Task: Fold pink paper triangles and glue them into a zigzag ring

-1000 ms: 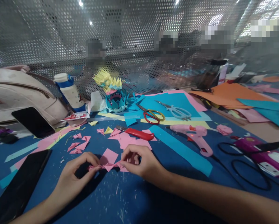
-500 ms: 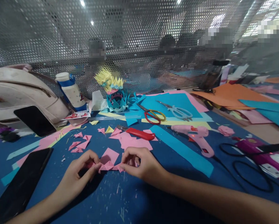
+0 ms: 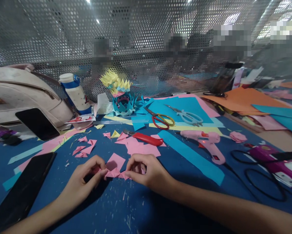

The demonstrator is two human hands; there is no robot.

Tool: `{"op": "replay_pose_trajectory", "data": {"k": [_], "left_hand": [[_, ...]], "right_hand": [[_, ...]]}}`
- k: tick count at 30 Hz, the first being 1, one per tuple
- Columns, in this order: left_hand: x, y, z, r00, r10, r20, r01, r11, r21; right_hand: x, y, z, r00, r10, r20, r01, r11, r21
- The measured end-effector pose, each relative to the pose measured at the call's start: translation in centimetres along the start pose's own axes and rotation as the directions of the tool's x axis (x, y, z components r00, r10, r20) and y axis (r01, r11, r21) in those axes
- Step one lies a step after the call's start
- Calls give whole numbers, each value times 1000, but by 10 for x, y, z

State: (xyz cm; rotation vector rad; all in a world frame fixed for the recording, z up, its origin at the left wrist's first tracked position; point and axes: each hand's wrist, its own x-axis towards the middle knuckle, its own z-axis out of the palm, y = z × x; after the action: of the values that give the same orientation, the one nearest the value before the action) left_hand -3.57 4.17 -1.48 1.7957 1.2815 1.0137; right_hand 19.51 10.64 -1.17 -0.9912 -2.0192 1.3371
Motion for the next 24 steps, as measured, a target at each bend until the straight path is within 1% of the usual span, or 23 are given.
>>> {"op": "replay_pose_trajectory", "data": {"k": [7,14,24], "left_hand": [[0,1,0,1000,3,4,-3,1000,-8],[1,-1,-1,999,-26,23,26,999,-23],[1,0,-1,999,-21,27,22,999,-31]], "right_hand": [[-1,-2,3,1000,-3,12,3,1000,2],[-4,-4,4,999,-48,-3,48,998,-26],[-4,-3,4,992,-122,14,122,989,-89]]}}
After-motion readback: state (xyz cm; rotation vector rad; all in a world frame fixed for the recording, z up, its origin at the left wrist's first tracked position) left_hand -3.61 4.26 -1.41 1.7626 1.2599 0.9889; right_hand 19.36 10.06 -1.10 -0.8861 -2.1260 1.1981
